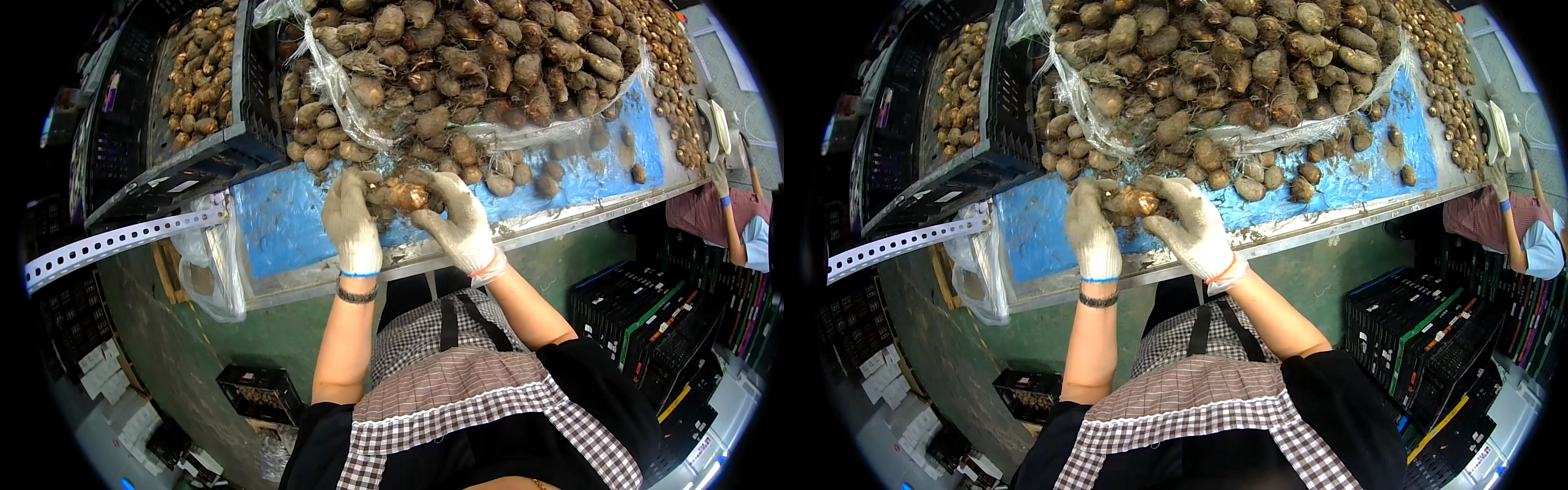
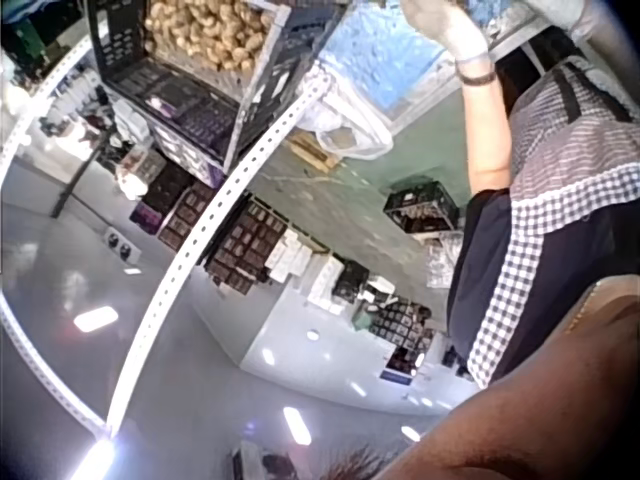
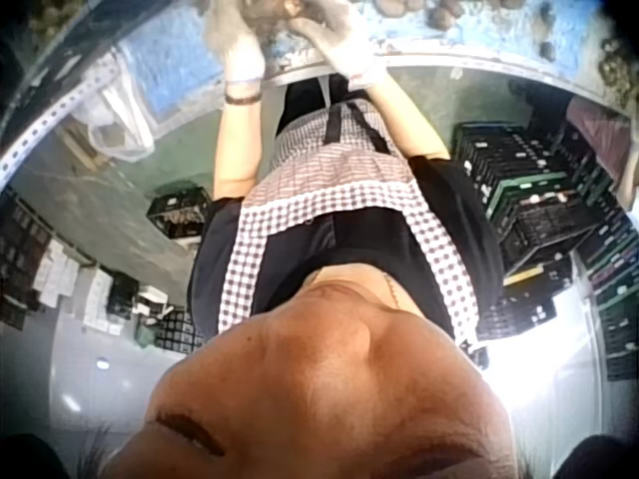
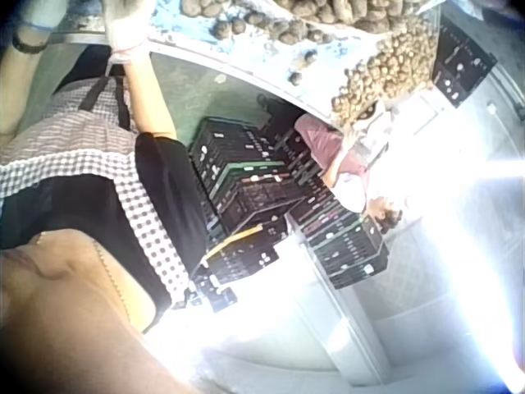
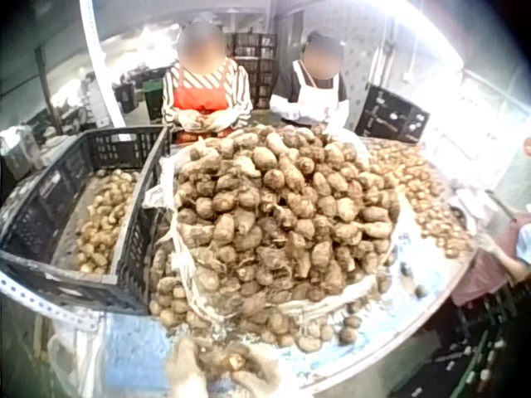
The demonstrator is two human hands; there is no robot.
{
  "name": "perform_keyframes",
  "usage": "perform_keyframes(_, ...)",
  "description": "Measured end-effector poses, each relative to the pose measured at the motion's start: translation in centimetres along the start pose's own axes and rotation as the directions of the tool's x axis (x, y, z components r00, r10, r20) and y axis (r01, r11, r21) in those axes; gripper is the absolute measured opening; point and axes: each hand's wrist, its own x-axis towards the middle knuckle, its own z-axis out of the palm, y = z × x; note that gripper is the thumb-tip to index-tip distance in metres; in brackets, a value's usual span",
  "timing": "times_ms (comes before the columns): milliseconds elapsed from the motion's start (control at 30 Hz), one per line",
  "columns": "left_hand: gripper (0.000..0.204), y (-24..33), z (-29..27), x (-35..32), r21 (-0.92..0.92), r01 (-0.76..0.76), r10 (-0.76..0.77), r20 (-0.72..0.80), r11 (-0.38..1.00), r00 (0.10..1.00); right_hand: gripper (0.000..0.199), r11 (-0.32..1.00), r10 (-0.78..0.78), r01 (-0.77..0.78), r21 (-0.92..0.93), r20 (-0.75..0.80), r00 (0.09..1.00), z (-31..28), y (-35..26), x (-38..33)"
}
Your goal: The person picks up taro roots from a large pile on a table, peels off outer layers of dirt or skin by hand, and sorts the individual roots into nearby crates.
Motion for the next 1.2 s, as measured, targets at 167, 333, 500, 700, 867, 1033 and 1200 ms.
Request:
perform_keyframes(167, 0.021, 0.6, 0.9, -2.0, 0.341, -0.24, 0.175, 0.209, 0.909, 0.962, 0.054, 0.992, 0.066, -0.066, 0.11, 0.006, 0.998, -0.4, -0.2, 0.1)
perform_keyframes(333, 0.012, 0.4, 1.0, -1.1, 0.285, -0.269, 0.257, 0.08, 0.92, 0.963, 0.049, 0.975, 0.142, -0.143, 0.169, 0.016, 0.99, 0.0, 0.0, 0.3)
perform_keyframes(500, 0.019, 0.7, -0.7, -0.3, 0.173, -0.091, 0.064, 0.156, 0.981, 0.986, 0.046, 0.937, 0.238, -0.243, 0.251, 0.052, 0.97, -1.0, -0.8, 0.8)
perform_keyframes(700, 0.044, 2.0, 1.3, -2.3, 0.21, 0.083, -0.134, 0.237, 0.974, 0.962, 0.038, 0.997, -0.011, 0.008, -0.073, -0.041, 0.999, -1.4, -1.7, 1.2)
perform_keyframes(867, 0.044, 2.0, 0.5, -1.3, 0.327, 0.081, -0.192, 0.323, 0.942, 0.926, 0.021, 0.999, 0.053, -0.051, 0.019, -0.159, 0.986, -1.2, -1.9, 1.2)
perform_keyframes(1033, 0.043, 2.2, 0.8, -1.6, 0.347, 0.051, -0.178, 0.344, 0.937, 0.922, 0.017, 0.971, -0.171, 0.139, -0.194, -0.159, 0.972, -2.4, 0.1, 2.8)
perform_keyframes(1200, 0.044, 2.4, 0.7, -1.6, 0.316, 0.106, -0.21, 0.317, 0.943, 0.925, 0.019, 1.0, -0.008, 0.005, -0.028, -0.099, 0.995, -4.0, 0.2, 3.7)
